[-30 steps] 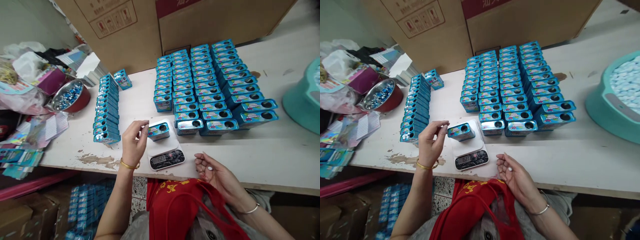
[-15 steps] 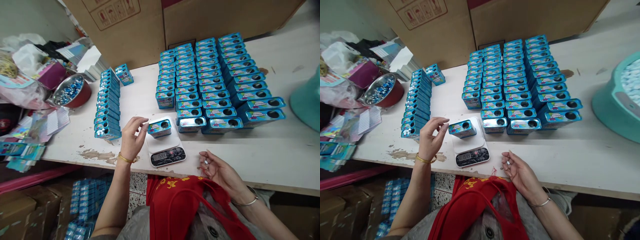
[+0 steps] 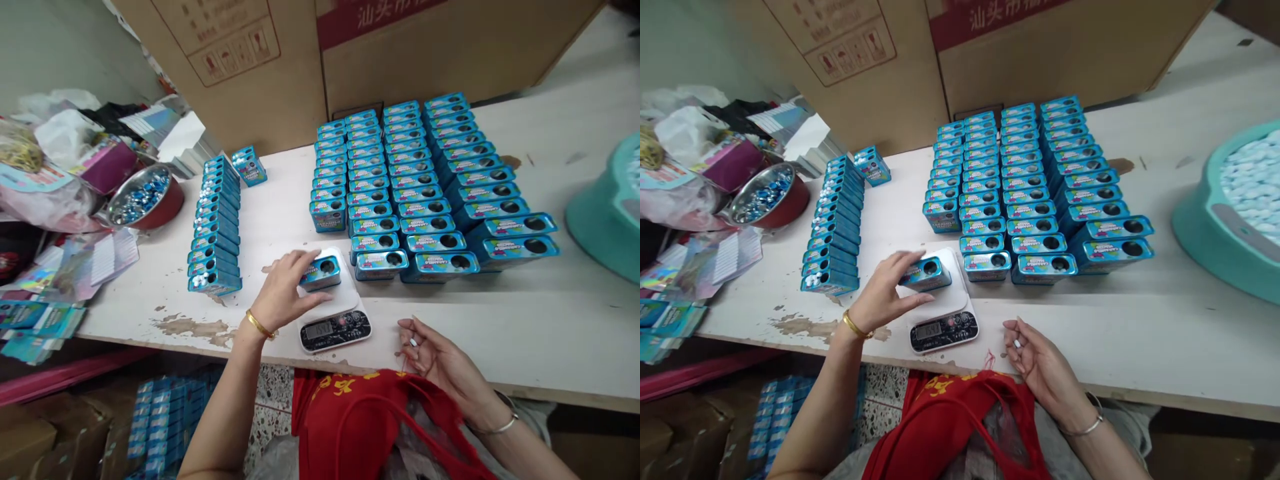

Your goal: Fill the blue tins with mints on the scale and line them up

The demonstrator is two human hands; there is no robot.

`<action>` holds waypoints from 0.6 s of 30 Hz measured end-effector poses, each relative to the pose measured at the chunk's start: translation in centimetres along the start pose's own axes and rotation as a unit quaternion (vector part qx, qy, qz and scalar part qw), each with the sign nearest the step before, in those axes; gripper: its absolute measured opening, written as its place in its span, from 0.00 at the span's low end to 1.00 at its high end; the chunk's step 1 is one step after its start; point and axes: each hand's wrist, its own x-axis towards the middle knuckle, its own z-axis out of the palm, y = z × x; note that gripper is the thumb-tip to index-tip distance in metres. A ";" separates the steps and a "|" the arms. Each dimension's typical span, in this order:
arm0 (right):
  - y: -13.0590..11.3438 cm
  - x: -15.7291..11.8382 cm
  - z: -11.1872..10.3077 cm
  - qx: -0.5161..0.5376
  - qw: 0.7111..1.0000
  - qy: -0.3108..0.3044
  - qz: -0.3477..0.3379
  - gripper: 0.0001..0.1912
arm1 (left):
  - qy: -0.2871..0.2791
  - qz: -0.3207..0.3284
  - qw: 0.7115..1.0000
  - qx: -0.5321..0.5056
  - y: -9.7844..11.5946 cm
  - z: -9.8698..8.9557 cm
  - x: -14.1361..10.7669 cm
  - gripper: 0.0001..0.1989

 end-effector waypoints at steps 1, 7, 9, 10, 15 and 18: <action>0.0 0.1 0.0 -0.001 1.000 -0.001 -0.001 0.06 | -0.014 0.003 1.000 0.011 -0.1 -0.1 0.3 0.24; 0.1 0.2 0.7 -0.002 1.000 0.012 0.000 0.07 | 0.058 0.026 0.995 0.072 -2.5 -0.8 4.3 0.16; 0.1 0.2 0.9 0.002 1.000 0.012 0.000 0.09 | 0.064 0.037 0.993 0.091 -3.5 -0.6 6.2 0.17; 0.2 0.3 1.0 0.003 1.000 0.012 -0.001 0.10 | 0.061 0.044 0.992 0.101 -3.9 -0.3 7.1 0.17; 0.9 1.1 0.0 0.008 0.999 0.050 0.008 0.14 | 0.052 0.060 0.984 0.159 -5.2 2.0 9.4 0.19; 1.4 2.0 -1.2 0.006 0.995 0.087 0.041 0.18 | 0.064 0.076 0.982 0.160 -6.0 2.6 9.6 0.22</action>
